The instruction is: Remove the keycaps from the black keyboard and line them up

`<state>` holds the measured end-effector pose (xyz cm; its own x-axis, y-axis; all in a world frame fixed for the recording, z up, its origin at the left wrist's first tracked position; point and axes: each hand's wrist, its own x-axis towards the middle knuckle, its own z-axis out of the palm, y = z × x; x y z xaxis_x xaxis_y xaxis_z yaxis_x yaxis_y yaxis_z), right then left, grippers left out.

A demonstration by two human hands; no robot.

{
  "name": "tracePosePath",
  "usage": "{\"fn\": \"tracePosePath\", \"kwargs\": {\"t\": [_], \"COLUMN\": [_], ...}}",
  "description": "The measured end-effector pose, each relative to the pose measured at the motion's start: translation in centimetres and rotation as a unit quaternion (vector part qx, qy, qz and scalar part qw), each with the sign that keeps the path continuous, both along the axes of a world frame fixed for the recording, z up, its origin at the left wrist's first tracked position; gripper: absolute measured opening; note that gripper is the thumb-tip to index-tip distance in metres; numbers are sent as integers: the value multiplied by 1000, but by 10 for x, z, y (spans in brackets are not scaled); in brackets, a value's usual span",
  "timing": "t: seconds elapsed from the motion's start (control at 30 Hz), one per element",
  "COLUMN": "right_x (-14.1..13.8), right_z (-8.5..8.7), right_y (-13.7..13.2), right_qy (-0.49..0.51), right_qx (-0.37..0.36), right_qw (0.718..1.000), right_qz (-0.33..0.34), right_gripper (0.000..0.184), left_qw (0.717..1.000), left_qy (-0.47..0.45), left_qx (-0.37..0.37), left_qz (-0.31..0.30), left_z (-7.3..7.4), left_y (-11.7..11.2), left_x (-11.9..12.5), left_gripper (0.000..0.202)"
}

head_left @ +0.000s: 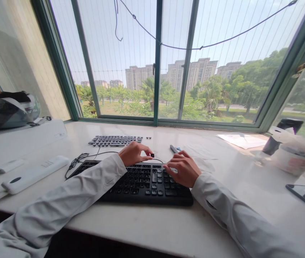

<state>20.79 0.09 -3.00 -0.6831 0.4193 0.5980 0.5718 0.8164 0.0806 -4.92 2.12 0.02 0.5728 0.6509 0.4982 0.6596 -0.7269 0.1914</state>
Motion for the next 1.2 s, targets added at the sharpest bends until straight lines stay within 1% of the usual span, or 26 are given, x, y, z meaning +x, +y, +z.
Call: {"fn": "tracePosePath", "kwargs": {"t": [0.17,0.23,0.4,0.6,0.77,0.97,1.2], "right_x": [-2,-2,-1,-1,-3,-5,-5], "right_z": [-1,-1,-2,-2,-1,0,-2], "right_y": [-1,-1,-1,0,-3,-7,-7], "right_qy": [-17,-20,-14,-16,-20,-28,-35], "right_qx": [-13,-13,-16,-22,-26,-64,-73], "right_qw": [1000,1000,1000,999,999,996,996], "right_qz": [11,12,18,20,23,50,45], "right_gripper": [32,33,33,34,34,23,26], "left_qw": [993,991,985,986,987,987,982], "left_qy": [33,42,46,34,42,67,119], "left_qx": [-1,-13,-69,-74,-57,-20,35], "left_qz": [-110,-130,-153,-149,-147,-143,-142], "left_z": [3,3,-4,-14,-18,-17,-14], "left_y": [-4,-5,-6,-3,0,-2,-5], "left_x": [-3,-2,3,4,2,1,0], "left_gripper": [20,18,15,14,14,16,18]}}
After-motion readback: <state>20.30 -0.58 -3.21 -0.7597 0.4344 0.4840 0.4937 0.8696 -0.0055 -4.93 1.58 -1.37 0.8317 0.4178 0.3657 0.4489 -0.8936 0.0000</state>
